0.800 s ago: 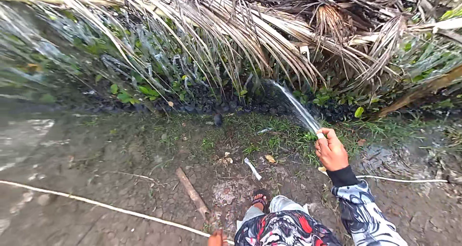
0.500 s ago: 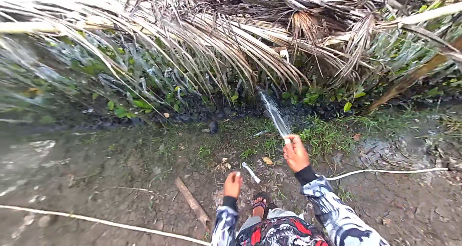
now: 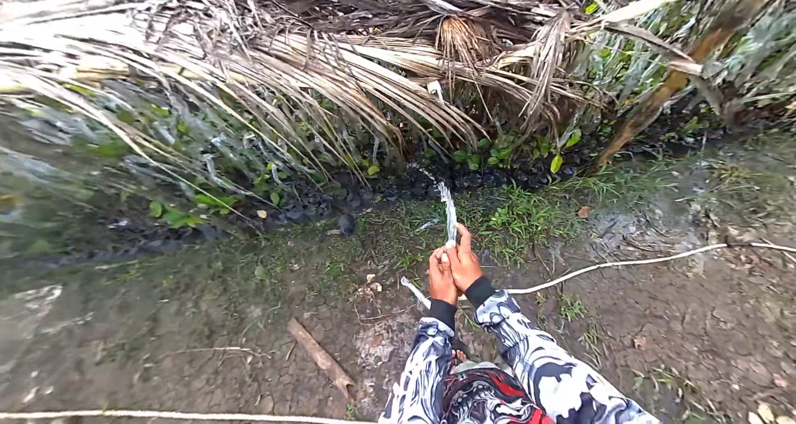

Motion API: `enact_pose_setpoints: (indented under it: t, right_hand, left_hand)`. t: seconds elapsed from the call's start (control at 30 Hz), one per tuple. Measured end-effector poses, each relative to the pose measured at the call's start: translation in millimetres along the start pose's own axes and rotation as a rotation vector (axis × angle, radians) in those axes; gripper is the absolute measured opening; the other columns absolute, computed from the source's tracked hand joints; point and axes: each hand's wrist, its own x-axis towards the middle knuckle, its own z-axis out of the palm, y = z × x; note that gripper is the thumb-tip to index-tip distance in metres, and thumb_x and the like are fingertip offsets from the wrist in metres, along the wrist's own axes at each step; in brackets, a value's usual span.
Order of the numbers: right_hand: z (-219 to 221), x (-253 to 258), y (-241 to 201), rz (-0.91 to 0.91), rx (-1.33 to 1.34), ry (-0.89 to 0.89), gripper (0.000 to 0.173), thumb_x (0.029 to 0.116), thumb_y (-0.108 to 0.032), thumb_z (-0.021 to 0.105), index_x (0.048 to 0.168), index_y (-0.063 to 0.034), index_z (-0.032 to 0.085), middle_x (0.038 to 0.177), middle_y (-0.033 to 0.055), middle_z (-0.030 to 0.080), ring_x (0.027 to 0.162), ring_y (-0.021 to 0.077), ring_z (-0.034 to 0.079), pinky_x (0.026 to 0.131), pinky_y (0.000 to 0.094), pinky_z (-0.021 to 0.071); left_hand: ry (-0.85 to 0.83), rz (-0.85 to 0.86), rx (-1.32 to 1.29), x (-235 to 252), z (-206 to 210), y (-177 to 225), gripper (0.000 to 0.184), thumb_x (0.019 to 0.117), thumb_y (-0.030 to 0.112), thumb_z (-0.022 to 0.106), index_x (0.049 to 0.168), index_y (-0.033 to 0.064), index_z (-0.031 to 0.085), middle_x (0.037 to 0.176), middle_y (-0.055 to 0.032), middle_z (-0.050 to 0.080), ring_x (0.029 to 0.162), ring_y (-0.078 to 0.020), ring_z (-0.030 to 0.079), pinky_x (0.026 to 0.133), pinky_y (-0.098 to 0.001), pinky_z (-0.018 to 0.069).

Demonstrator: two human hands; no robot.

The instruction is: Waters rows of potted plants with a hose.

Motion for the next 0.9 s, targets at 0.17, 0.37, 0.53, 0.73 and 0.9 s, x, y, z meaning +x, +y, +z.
enact_pose_setpoints:
  t: [0.17,0.37,0.53,0.73,0.9]
  right_hand:
    - [-60,-6,47,0.025,-0.129,0.039,0.066,0.1081,-0.036,0.047,0.162,-0.0049,0.024,0.117,0.0163,0.070,0.106,0.0310,0.070,0.097,0.0531,0.0555]
    - [-111,-47,151,0.446,-0.153,-0.082,0.048,0.1114,-0.036,0.043,0.147,-0.0052,0.048,0.116,0.0203,0.071,0.102,0.0350,0.071,0.096,0.0552,0.0552]
    - [-111,-113,235,0.777,-0.136,-0.267,0.045,0.1108,-0.032,0.048,0.139,0.0018,0.056,0.121,0.0251,0.069,0.106,0.0384,0.070,0.098,0.0546,0.0541]
    - [-97,-129,249,0.855,-0.062,-0.253,0.040,0.1117,-0.030,0.047,0.135,0.0009,0.058,0.112,0.0211,0.071,0.094,0.0319,0.072,0.088,0.0487,0.0567]
    - [-89,-119,247,0.881,-0.067,-0.252,0.040,0.1126,-0.029,0.045,0.136,0.0001,0.058,0.111,0.0207,0.071,0.090,0.0300,0.071,0.086,0.0469,0.0562]
  left_hand:
    - [-0.077,-0.123,0.006,-4,7,10,0.051,0.1112,0.023,0.039,0.158,0.0043,0.032,0.062,-0.0049,0.052,0.045,-0.0141,0.047,0.046,-0.0338,0.0464]
    - [0.096,-0.286,-0.357,14,-19,47,0.046,0.1142,0.027,0.030,0.160,0.0229,0.031,0.062,-0.0027,0.045,0.046,-0.0197,0.050,0.042,-0.0410,0.0514]
    - [0.165,-0.193,-0.400,28,-57,68,0.039,0.1140,0.024,0.030,0.152,0.0184,0.039,0.057,0.0000,0.040,0.040,-0.0168,0.046,0.038,-0.0381,0.0497]
    - [0.320,-0.103,-0.442,35,-100,66,0.029,0.1113,0.016,0.023,0.131,0.0117,0.044,0.054,-0.0006,0.043,0.036,-0.0130,0.044,0.033,-0.0282,0.0398]
    - [0.433,-0.095,-0.407,25,-137,49,0.023,0.1137,0.022,0.031,0.126,0.0140,0.048,0.053,0.0034,0.038,0.035,-0.0102,0.038,0.032,-0.0260,0.0362]
